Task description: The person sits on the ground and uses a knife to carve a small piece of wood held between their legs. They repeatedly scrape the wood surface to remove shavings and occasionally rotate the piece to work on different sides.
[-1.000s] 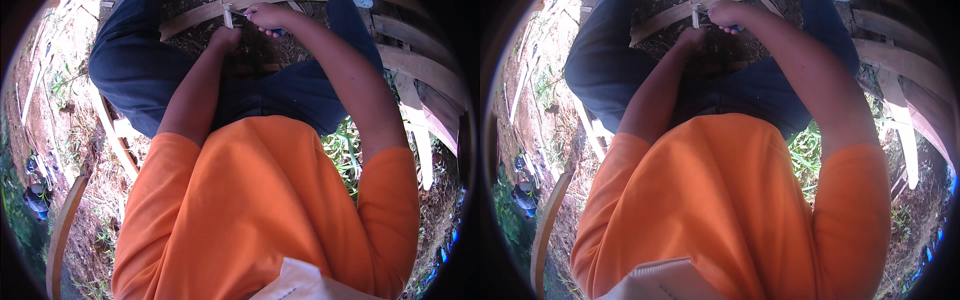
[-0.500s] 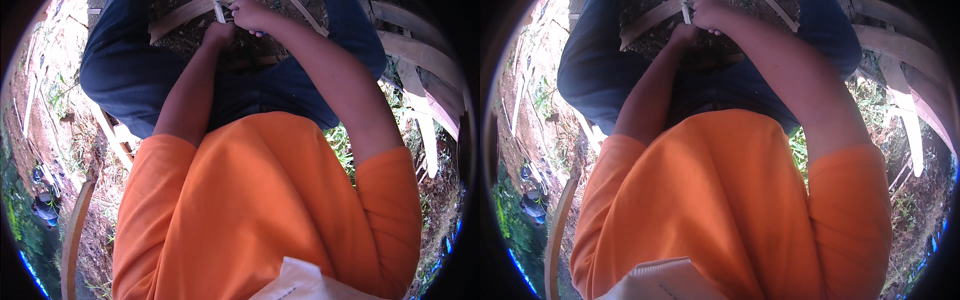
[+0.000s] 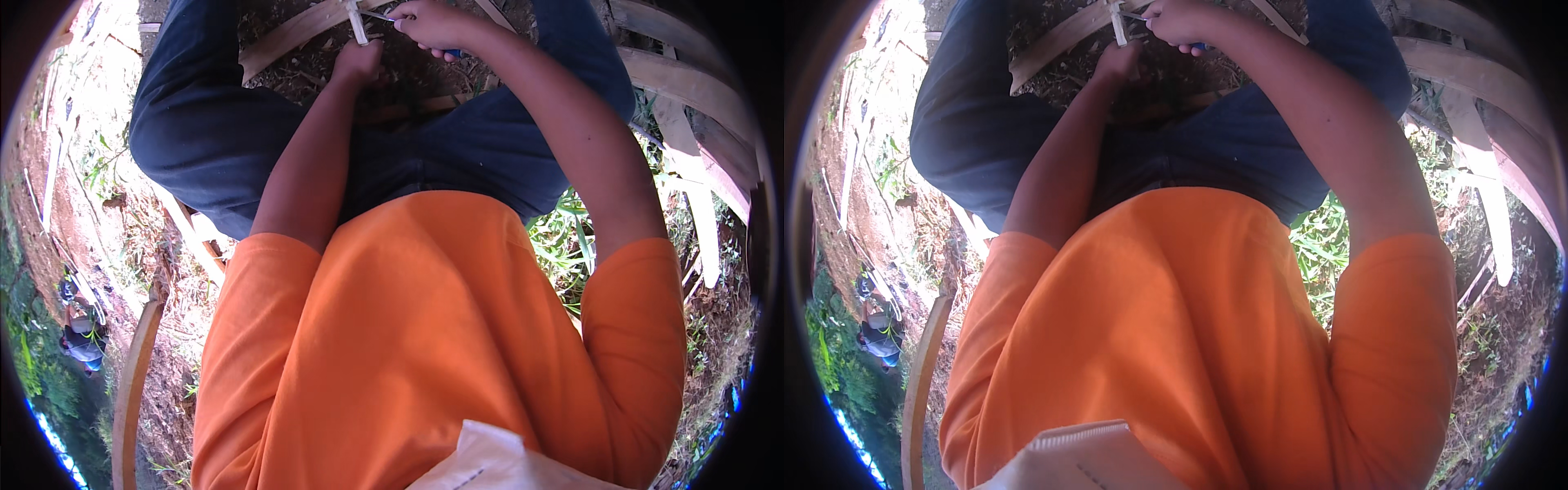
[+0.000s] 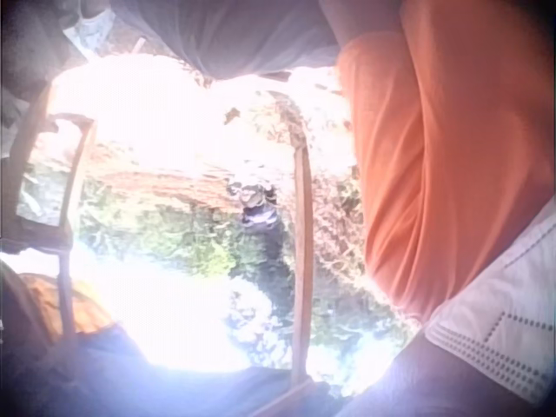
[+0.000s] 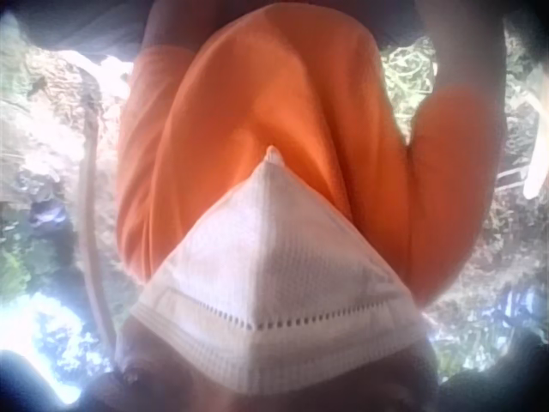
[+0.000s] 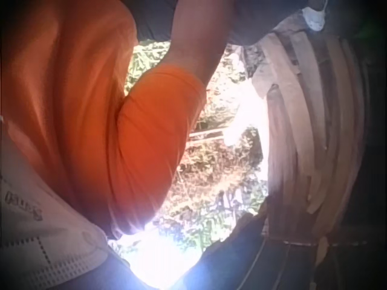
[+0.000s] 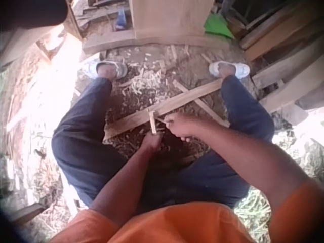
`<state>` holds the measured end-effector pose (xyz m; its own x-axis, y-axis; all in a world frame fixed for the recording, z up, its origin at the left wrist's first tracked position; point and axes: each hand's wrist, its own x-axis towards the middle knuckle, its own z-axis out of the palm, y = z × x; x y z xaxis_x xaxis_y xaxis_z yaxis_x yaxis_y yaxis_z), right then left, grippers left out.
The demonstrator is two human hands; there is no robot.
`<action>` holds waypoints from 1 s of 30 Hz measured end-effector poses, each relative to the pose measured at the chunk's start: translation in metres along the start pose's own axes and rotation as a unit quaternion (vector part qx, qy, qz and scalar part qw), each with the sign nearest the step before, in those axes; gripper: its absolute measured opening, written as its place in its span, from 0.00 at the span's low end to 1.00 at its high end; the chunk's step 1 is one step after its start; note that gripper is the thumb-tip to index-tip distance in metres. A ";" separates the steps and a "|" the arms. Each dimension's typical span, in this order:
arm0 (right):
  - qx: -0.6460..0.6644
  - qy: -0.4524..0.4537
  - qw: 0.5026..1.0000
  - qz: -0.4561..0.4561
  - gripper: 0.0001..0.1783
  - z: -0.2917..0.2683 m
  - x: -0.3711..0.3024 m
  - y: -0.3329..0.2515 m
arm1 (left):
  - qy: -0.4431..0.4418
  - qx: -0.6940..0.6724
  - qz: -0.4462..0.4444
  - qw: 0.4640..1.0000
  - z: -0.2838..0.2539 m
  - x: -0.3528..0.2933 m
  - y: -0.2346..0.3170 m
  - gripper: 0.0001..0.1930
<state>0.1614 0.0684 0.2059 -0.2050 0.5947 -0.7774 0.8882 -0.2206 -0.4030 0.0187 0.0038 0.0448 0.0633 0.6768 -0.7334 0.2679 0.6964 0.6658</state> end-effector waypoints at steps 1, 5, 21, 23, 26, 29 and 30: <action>-0.004 0.003 1.000 0.006 0.19 -0.001 -0.003 -0.002 | -0.007 0.008 0.010 1.000 -0.001 -0.002 0.001 0.28; -0.017 0.014 1.000 0.011 0.19 0.002 -0.009 -0.012 | 0.021 0.021 0.005 1.000 0.002 0.009 -0.008 0.28; -0.067 0.002 0.998 -0.001 0.20 0.000 0.012 -0.014 | 0.027 -0.007 0.011 1.000 0.003 -0.003 -0.003 0.24; -0.073 -0.006 0.997 -0.007 0.20 -0.001 0.011 -0.014 | 0.024 -0.004 0.014 1.000 0.003 0.000 -0.005 0.24; -0.082 -0.019 0.996 -0.006 0.21 -0.002 0.015 -0.014 | 0.024 -0.003 0.003 1.000 0.004 0.001 -0.004 0.23; -0.085 -0.029 0.996 0.006 0.21 0.000 0.019 -0.017 | 0.029 0.006 0.006 1.000 0.004 0.001 -0.003 0.24; -0.086 -0.032 0.996 0.010 0.21 0.001 0.020 -0.019 | 0.034 0.010 0.007 0.999 0.003 0.003 -0.004 0.24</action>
<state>0.1402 0.0840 0.1979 -0.2069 0.5393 -0.8163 0.9486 -0.0937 -0.3023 0.0211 0.0023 0.0399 0.0026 0.7017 -0.7125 0.2858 0.6823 0.6729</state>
